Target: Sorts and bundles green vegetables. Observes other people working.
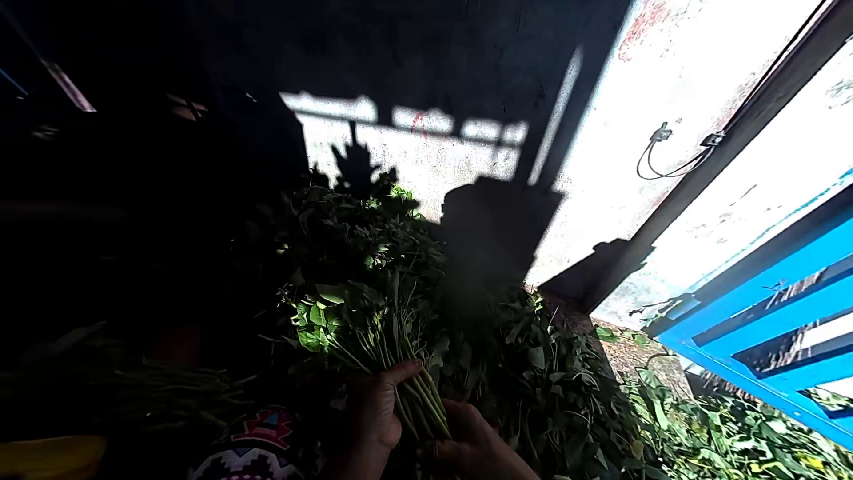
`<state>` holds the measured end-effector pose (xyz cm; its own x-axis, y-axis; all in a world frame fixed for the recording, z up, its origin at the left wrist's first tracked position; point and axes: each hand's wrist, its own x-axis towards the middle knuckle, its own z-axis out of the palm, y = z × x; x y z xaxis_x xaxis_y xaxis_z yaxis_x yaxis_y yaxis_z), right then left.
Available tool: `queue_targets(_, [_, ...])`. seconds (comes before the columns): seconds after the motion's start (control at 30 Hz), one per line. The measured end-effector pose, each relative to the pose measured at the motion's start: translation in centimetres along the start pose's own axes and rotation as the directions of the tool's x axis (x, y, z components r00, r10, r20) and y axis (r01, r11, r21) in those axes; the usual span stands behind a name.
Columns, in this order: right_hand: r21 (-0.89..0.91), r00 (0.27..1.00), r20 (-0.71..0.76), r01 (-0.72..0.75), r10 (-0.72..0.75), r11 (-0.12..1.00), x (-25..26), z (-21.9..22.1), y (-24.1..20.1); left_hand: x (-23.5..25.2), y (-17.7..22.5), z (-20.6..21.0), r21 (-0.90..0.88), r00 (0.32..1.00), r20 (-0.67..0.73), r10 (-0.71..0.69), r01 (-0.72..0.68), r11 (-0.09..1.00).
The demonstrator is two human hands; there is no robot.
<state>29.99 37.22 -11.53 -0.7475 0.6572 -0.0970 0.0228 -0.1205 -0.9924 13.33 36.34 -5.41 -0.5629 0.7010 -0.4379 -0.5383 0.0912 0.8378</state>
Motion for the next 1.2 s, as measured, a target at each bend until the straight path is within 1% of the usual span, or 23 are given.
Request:
queue_targets(0.07, [0.011,0.999,-0.047,-0.009,0.009,1.0,-0.2,0.4,-0.1,0.0,0.1,0.0,0.021,1.0,-0.01,-0.003,0.003,1.0])
queue_targets(0.13, [-0.053,0.985,-0.172,-0.003,-0.006,0.999,-0.6,0.6,-0.1,0.1,0.2,0.0,0.045,1.0,-0.026,0.003,-0.002,0.999])
queue_targets(0.17, [-0.109,0.966,-0.254,0.025,-0.052,0.994,-0.7,0.7,0.0,0.2,0.1,0.0,0.055,0.999,-0.039,0.018,-0.016,0.998])
queue_targets(0.2, [-0.212,0.936,-0.328,0.057,-0.126,0.976,-0.7,0.7,0.1,0.2,0.1,-0.1,0.065,0.998,-0.052,0.035,-0.032,0.997])
queue_targets(0.23, [-0.366,0.89,-0.387,0.091,-0.241,0.926,-0.7,0.7,0.3,0.3,0.0,0.0,0.074,0.996,-0.067,0.054,-0.049,0.996])
queue_targets(0.27, [-0.546,0.832,-0.404,0.113,-0.38,0.83,-0.7,0.8,0.4,0.4,-0.1,0.0,0.085,0.994,-0.081,0.068,-0.061,0.995])
queue_targets(0.3, [-0.726,0.769,-0.379,0.099,-0.515,0.681,-0.7,0.9,0.2,0.5,-0.1,0.1,0.095,0.992,-0.096,0.077,-0.068,0.993])
queue_targets(0.33, [-0.855,0.727,-0.326,0.045,-0.604,0.516,-0.7,1.2,-0.4,0.6,-0.3,0.1,0.105,0.99,-0.109,0.084,-0.073,0.992])
queue_targets(0.37, [-0.934,0.704,-0.27,-0.026,-0.657,0.356,-0.8,1.5,-0.9,0.6,-0.4,0.1,0.111,0.989,-0.117,0.088,-0.075,0.991])
queue_targets(0.4, [-0.969,0.696,-0.229,-0.097,-0.68,0.227,-0.8,2.0,-1.3,0.6,-0.6,0.2,0.111,0.988,-0.124,0.092,-0.078,0.991])
queue_targets(0.43, [-0.978,0.691,-0.208,-0.155,-0.692,0.139,-0.9,2.4,-1.7,0.7,-0.7,0.2,0.105,0.987,-0.128,0.093,-0.08,0.991])
queue_targets(0.5, [-0.977,0.688,-0.183,-0.205,-0.703,0.054,-1.3,3.0,-2.2,0.8,-0.7,0.2,0.091,0.988,-0.134,0.076,-0.064,0.994])
queue_targets(0.6, [-0.983,0.719,-0.14,-0.183,-0.681,0.009,-1.8,3.7,-2.6,0.8,-0.5,0.2,0.072,0.988,-0.135,0.07,-0.061,0.996])
queue_targets(0.67, [-0.971,0.729,-0.152,-0.236,-0.668,-0.036,-1.6,3.9,-2.2,0.7,-0.8,0.1,0.073,0.988,-0.134,0.082,-0.073,0.995])
queue_targets(0.73, [-0.949,0.693,-0.169,-0.307,-0.7,-0.075,-1.2,3.6,-1.2,0.7,-0.7,0.2,0.075,0.987,-0.136,0.082,-0.072,0.995])
queue_targets(0.83, [-0.941,0.664,-0.167,-0.327,-0.729,-0.083,-0.9,2.8,0.0,0.8,-0.7,0.1,0.085,0.987,-0.134,0.089,-0.078,0.993])
queue_targets(0.93, [-0.959,0.678,-0.192,-0.283,-0.709,-0.01,-1.2,3.0,-0.4,0.7,-0.7,0.2,0.105,0.985,-0.131,0.113,-0.099,0.989])
queue_targets(1.0, [-0.972,0.731,-0.215,-0.226,-0.647,0.067,-1.7,3.7,-1.6,0.7,-0.7,0.2,0.099,0.982,-0.149,0.117,-0.103,0.99])
queue_targets(1.07, [-0.968,0.794,-0.241,-0.156,-0.558,0.196,-2.4,4.5,-2.5,0.7,-0.7,0.3,0.098,0.98,-0.165,0.107,-0.091,0.991])
queue_targets(1.1, [-0.964,0.806,-0.238,-0.13,-0.542,0.23,-2.5,4.8,-2.6,0.8,-0.7,0.3,0.098,0.981,-0.167,0.103,-0.088,0.991])
queue_targets(1.2, [-0.96,0.818,-0.231,-0.103,-0.527,0.261,-2.7,5.3,-1.8,0.7,-0.8,0.3,0.089,0.982,-0.159,0.102,-0.088,0.992])
